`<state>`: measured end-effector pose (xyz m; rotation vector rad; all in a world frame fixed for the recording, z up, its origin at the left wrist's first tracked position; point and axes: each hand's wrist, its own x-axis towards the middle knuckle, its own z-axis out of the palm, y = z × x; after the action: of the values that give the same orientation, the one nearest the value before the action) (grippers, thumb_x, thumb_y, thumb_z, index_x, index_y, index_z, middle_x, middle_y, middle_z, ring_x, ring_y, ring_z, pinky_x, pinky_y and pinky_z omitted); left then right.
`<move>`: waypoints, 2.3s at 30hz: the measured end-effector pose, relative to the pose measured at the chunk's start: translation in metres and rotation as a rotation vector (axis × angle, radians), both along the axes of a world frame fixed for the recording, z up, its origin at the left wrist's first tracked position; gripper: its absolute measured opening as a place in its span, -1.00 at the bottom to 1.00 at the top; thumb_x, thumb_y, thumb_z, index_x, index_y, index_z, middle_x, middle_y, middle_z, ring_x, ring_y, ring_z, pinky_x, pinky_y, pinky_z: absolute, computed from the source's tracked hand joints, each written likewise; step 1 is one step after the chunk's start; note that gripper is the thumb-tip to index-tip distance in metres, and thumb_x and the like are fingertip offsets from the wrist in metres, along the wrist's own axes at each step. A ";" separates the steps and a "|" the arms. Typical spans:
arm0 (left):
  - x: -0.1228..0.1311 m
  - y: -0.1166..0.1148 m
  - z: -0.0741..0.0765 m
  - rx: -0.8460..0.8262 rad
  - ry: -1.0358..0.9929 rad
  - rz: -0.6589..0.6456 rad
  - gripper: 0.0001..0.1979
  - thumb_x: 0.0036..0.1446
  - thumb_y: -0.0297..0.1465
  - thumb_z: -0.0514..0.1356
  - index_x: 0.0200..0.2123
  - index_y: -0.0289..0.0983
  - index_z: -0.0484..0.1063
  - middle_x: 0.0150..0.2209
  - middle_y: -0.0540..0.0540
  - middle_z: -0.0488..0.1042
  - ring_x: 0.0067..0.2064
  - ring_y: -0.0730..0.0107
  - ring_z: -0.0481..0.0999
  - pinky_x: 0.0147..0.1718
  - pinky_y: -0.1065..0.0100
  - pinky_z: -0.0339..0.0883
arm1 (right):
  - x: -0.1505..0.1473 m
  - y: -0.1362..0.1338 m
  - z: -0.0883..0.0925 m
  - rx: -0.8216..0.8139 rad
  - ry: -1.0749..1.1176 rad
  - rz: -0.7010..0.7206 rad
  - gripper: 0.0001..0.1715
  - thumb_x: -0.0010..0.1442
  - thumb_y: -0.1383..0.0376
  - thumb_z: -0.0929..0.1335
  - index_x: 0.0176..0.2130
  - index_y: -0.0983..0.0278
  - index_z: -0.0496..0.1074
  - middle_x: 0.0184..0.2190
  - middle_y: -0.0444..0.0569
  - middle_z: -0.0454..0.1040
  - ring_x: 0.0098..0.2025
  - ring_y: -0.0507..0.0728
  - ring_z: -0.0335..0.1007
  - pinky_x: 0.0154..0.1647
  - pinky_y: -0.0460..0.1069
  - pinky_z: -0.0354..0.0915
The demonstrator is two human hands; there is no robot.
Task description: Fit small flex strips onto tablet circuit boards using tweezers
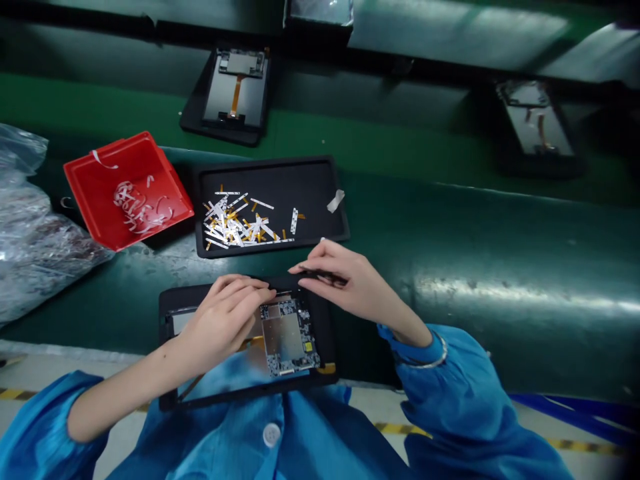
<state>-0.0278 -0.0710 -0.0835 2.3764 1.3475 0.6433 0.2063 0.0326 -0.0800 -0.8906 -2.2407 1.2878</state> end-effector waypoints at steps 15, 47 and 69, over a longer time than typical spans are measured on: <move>0.007 0.012 -0.003 0.026 0.082 -0.152 -0.68 0.31 -0.63 -0.03 0.06 -0.35 0.33 0.05 -0.17 0.55 0.19 0.20 0.44 -0.08 0.22 0.32 | -0.012 -0.010 -0.011 -0.752 0.345 -0.217 -0.52 0.18 -0.01 0.42 -0.28 0.19 0.12 -0.52 -0.27 0.42 -0.65 0.03 0.48 -0.74 -0.14 0.38; 0.012 0.016 0.009 -0.117 -0.068 -0.055 -0.87 0.31 -0.50 0.13 -0.08 -0.30 0.32 -0.11 -0.13 0.43 -0.05 0.31 0.42 -0.07 0.28 0.38 | -0.017 -0.015 -0.020 -0.774 0.429 -0.304 -0.49 0.06 0.13 0.52 -0.28 0.19 0.15 -0.52 -0.25 0.48 -0.62 0.08 0.53 -0.66 -0.12 0.47; 0.009 -0.007 0.008 0.135 0.252 -0.159 -0.71 0.35 -0.51 0.05 0.08 -0.37 0.41 0.03 -0.15 0.55 0.14 0.11 0.42 -0.03 0.18 0.26 | -0.017 -0.016 -0.017 -0.757 0.427 -0.322 -0.52 0.09 0.09 0.50 -0.29 0.19 0.16 -0.53 -0.26 0.48 -0.62 0.08 0.53 -0.66 -0.10 0.47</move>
<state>-0.0186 -0.0784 -0.0756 2.7152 1.2261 0.4129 0.1891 0.0162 -0.0971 -1.0318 -1.2149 1.9628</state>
